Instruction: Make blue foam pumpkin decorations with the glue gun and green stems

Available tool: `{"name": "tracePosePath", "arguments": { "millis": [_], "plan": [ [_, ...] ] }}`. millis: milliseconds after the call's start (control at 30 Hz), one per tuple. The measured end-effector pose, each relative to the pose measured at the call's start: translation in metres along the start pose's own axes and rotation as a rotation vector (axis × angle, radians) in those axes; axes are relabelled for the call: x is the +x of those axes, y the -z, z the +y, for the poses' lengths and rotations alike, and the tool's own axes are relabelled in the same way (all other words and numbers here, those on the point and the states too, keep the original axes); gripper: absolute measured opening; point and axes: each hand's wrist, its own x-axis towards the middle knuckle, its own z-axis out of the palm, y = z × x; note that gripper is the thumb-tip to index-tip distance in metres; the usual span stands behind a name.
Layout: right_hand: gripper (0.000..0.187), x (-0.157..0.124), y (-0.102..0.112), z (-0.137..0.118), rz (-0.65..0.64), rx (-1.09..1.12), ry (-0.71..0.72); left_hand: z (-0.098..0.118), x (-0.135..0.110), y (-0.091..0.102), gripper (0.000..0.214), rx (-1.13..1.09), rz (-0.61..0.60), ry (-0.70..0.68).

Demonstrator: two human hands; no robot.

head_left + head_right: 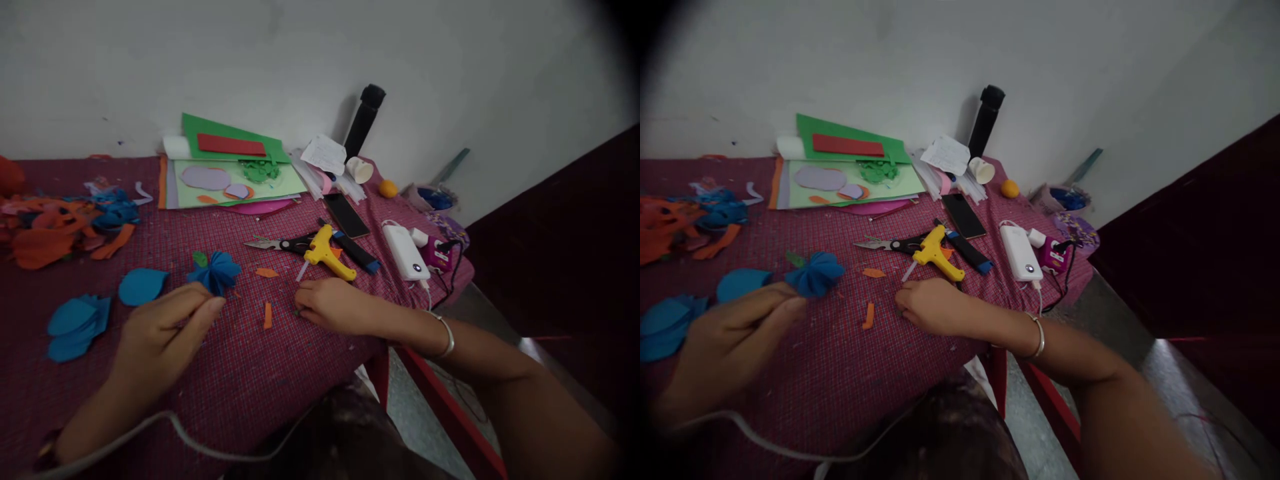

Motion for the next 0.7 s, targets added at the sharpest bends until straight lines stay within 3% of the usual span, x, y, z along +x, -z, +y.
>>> {"name": "tracePosePath", "arguments": {
  "millis": [100,133,200,300,433,700],
  "plan": [
    [0.006,0.006,0.002,-0.004,0.086,0.126,-0.02,-0.001,-0.006,-0.007,0.028,-0.005,-0.259,-0.043],
    [0.005,0.008,0.004,-0.008,0.123,0.172,-0.022,-0.001,-0.009,-0.009,0.025,-0.036,-0.278,-0.01],
    [0.006,0.015,0.009,-0.018,0.188,0.253,-0.011,0.001,-0.013,-0.016,0.01,-0.128,-0.286,0.082],
    [0.01,0.026,0.014,-0.034,0.24,0.374,0.02,0.006,-0.017,-0.024,0.022,-0.274,-0.274,0.167],
    [0.01,0.04,0.014,-0.047,0.276,0.585,0.049,0.007,-0.015,-0.023,0.016,-0.354,-0.246,0.158],
    [0.007,0.052,0.006,-0.042,0.239,1.019,0.025,0.003,-0.01,-0.013,0.006,-0.375,-0.25,0.164]
  ]
}}
